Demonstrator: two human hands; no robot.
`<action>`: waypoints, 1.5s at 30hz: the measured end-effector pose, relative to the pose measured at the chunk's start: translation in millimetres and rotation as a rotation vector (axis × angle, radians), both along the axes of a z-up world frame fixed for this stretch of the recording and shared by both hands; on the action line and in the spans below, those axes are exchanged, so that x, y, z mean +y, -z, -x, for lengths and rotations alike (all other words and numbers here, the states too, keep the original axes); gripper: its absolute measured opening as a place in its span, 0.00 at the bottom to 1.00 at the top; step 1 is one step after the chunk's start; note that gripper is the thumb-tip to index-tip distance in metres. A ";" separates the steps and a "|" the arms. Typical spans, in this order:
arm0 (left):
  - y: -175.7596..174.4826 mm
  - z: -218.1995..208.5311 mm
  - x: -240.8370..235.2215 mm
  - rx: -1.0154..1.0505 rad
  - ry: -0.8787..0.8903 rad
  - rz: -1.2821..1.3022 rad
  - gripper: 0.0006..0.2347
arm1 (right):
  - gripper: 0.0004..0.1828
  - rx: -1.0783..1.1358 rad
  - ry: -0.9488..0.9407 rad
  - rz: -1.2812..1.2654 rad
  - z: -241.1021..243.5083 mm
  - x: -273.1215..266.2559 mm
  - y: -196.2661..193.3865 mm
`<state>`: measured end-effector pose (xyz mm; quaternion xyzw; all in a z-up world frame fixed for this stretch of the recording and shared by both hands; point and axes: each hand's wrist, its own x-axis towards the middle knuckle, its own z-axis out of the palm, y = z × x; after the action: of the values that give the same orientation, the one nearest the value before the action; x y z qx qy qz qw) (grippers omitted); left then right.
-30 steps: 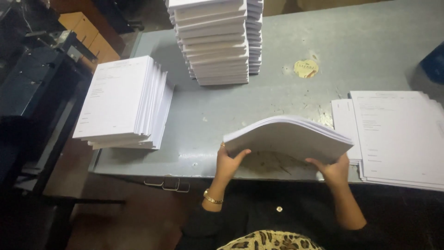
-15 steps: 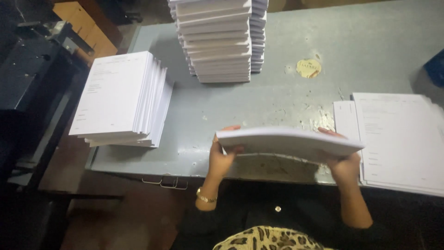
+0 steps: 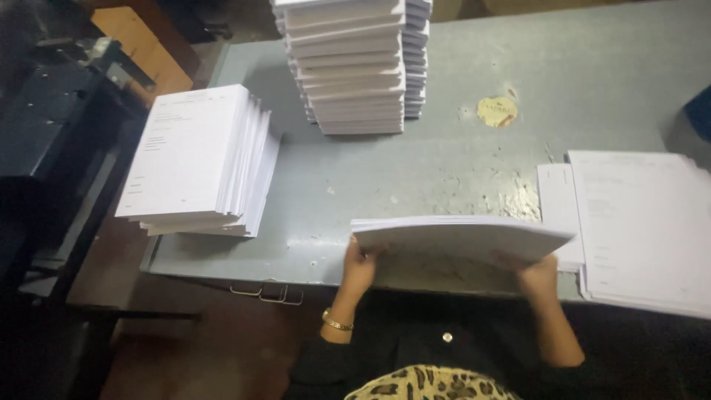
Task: Sorting and stacking printed documents and booklets on a workbench in a print shop.
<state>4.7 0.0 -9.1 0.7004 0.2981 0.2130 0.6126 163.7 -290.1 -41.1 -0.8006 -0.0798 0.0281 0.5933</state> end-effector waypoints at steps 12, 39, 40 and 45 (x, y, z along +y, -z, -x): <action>3.5 -12.1 9.7 -0.232 0.115 -0.156 0.23 | 0.31 -0.006 -0.009 -0.044 -39.6 -15.2 23.8; -19.8 6.1 -3.1 -0.039 0.127 -0.163 0.24 | 0.34 0.122 0.020 0.031 -16.8 4.3 29.8; -17.2 4.1 -2.2 -0.051 0.124 -0.169 0.24 | 0.34 0.109 0.017 0.026 -16.4 6.5 24.6; -1.7 -4.1 17.2 0.214 0.220 -0.254 0.23 | 0.42 0.169 -0.083 0.132 -28.8 -16.8 45.8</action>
<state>8.8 17.2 -7.4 0.8189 0.2541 0.1050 0.5038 192.5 -306.9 -86.9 -0.8287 -0.0604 0.1251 0.5422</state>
